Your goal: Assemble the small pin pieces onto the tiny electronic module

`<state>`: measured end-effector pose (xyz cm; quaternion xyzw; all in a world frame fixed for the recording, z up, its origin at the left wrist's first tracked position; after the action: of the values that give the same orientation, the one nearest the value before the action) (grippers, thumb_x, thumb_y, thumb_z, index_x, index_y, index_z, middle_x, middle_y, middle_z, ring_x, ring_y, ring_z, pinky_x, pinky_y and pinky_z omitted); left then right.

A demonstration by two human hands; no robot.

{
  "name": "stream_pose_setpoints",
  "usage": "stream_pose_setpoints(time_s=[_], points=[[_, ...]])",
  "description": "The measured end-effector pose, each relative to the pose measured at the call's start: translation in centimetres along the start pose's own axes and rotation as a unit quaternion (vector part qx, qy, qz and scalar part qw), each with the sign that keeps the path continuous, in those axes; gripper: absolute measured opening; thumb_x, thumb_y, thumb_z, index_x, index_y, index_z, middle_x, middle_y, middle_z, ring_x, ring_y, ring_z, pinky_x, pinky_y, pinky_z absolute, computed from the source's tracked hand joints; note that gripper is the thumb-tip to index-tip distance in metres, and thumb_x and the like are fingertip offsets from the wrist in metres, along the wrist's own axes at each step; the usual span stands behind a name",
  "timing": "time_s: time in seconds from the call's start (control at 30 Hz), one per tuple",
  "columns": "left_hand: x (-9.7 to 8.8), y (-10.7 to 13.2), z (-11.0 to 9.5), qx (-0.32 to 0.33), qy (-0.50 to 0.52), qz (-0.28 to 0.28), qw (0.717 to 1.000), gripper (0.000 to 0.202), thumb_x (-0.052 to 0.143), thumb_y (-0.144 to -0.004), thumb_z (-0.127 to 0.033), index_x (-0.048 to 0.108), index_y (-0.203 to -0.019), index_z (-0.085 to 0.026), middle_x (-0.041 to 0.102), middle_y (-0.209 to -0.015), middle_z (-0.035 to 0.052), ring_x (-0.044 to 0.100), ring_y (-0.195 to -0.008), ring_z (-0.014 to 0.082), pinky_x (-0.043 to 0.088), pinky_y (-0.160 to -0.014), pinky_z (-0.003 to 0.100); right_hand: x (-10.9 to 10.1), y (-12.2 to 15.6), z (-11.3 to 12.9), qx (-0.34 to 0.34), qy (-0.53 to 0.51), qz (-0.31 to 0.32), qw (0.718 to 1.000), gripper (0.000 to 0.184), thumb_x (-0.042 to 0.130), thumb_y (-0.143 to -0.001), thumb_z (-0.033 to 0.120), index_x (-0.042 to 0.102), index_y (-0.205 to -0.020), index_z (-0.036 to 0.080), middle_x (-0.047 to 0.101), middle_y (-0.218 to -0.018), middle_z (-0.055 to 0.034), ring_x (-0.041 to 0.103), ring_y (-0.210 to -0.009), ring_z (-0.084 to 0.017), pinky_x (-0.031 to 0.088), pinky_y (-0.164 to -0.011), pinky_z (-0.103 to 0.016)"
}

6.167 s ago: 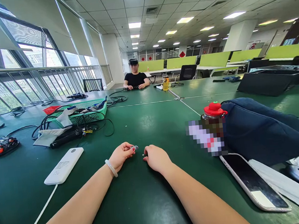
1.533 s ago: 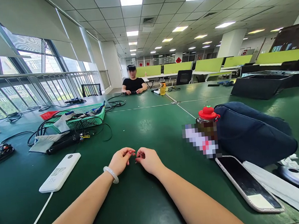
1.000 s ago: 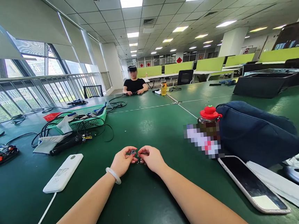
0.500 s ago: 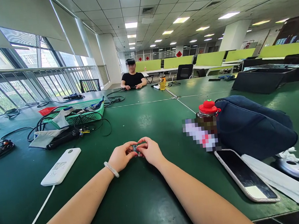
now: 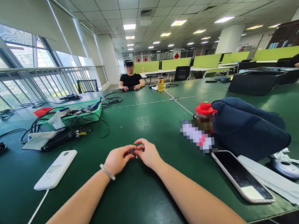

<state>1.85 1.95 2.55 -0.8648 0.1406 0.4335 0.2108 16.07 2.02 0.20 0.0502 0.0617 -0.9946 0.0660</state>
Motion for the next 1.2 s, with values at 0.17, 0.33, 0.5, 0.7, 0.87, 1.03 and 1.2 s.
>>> stream_pose_setpoints(time_s=[0.17,0.33,0.5,0.7,0.87,1.03,1.2], points=[[0.0,0.0,-0.1,0.019,-0.013,-0.006,1.000,0.031,0.057,-0.074,-0.026,0.060,-0.105,-0.030,0.067,-0.079,-0.0013,0.058,-0.071,0.0162,0.040,-0.067,0.025,-0.2,-0.1,-0.3,-0.034,0.026,-0.008,0.999,0.031,0.058,-0.063,0.018,0.051,-0.093,0.021,0.061,-0.069,0.0040,0.056,-0.055,-0.009,0.047,-0.057,-0.024],[0.0,-0.1,-0.2,-0.004,0.006,-0.007,1.000,0.031,0.058,-0.072,-0.027,0.061,-0.103,-0.028,0.064,-0.072,-0.0016,0.056,-0.066,0.0151,0.039,-0.064,0.024,-0.3,0.1,0.1,-0.057,0.059,-0.014,0.997,0.032,0.056,-0.066,0.016,0.052,-0.097,0.021,0.061,-0.071,0.0034,0.059,-0.061,-0.010,0.049,-0.066,-0.027],[-0.1,0.0,-0.4,0.005,0.011,0.001,1.000,0.031,0.059,-0.072,-0.028,0.061,-0.103,-0.029,0.064,-0.072,-0.0026,0.055,-0.065,0.0141,0.038,-0.063,0.023,-0.4,0.3,0.4,-0.078,0.095,-0.019,0.992,0.030,0.054,-0.069,0.017,0.052,-0.099,0.022,0.061,-0.071,0.0033,0.059,-0.062,-0.010,0.049,-0.069,-0.027],[-0.4,0.1,-0.6,0.008,0.016,0.010,1.000,0.030,0.058,-0.073,-0.027,0.060,-0.103,-0.026,0.063,-0.071,-0.0028,0.054,-0.064,0.0125,0.039,-0.065,0.023,-0.3,0.4,0.8,-0.078,0.098,-0.007,0.992,0.033,0.055,-0.068,0.016,0.053,-0.100,0.022,0.060,-0.071,0.0039,0.057,-0.062,-0.010,0.048,-0.068,-0.026],[-0.4,0.3,-0.8,0.026,0.044,0.024,0.998,0.029,0.056,-0.074,-0.023,0.059,-0.103,-0.025,0.061,-0.069,-0.0038,0.052,-0.061,0.0111,0.040,-0.064,0.022,-0.1,0.4,0.9,-0.073,0.061,0.008,0.995,0.037,0.058,-0.065,0.019,0.051,-0.101,0.021,0.057,-0.070,0.0042,0.054,-0.060,-0.009,0.046,-0.064,-0.026],[-0.5,0.4,-0.9,0.036,0.021,0.026,0.999,0.029,0.054,-0.074,-0.021,0.058,-0.103,-0.025,0.060,-0.069,-0.0029,0.052,-0.061,0.0122,0.040,-0.063,0.023,0.2,0.2,0.8,-0.060,0.058,0.012,0.996,0.038,0.060,-0.064,0.020,0.050,-0.101,0.021,0.056,-0.067,0.0051,0.052,-0.058,-0.009,0.045,-0.062,-0.025],[-0.2,0.4,-1.0,0.037,-0.025,0.037,0.998,0.030,0.051,-0.074,-0.019,0.057,-0.103,-0.024,0.058,-0.069,-0.0011,0.052,-0.062,0.0140,0.037,-0.058,0.024,-0.3,0.0,0.3,-0.042,0.163,0.026,0.985,0.036,0.061,-0.066,0.019,0.054,-0.101,0.022,0.056,-0.067,0.0050,0.051,-0.059,-0.009,0.042,-0.062,-0.024]])
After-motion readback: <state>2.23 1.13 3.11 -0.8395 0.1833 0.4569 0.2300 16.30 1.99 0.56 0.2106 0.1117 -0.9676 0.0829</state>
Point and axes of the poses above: each hand's wrist, its own y-axis away from the middle knuckle, its own x-axis out of the palm, z = x × y, the point moved 3 cm from there along -y, towards the middle knuckle
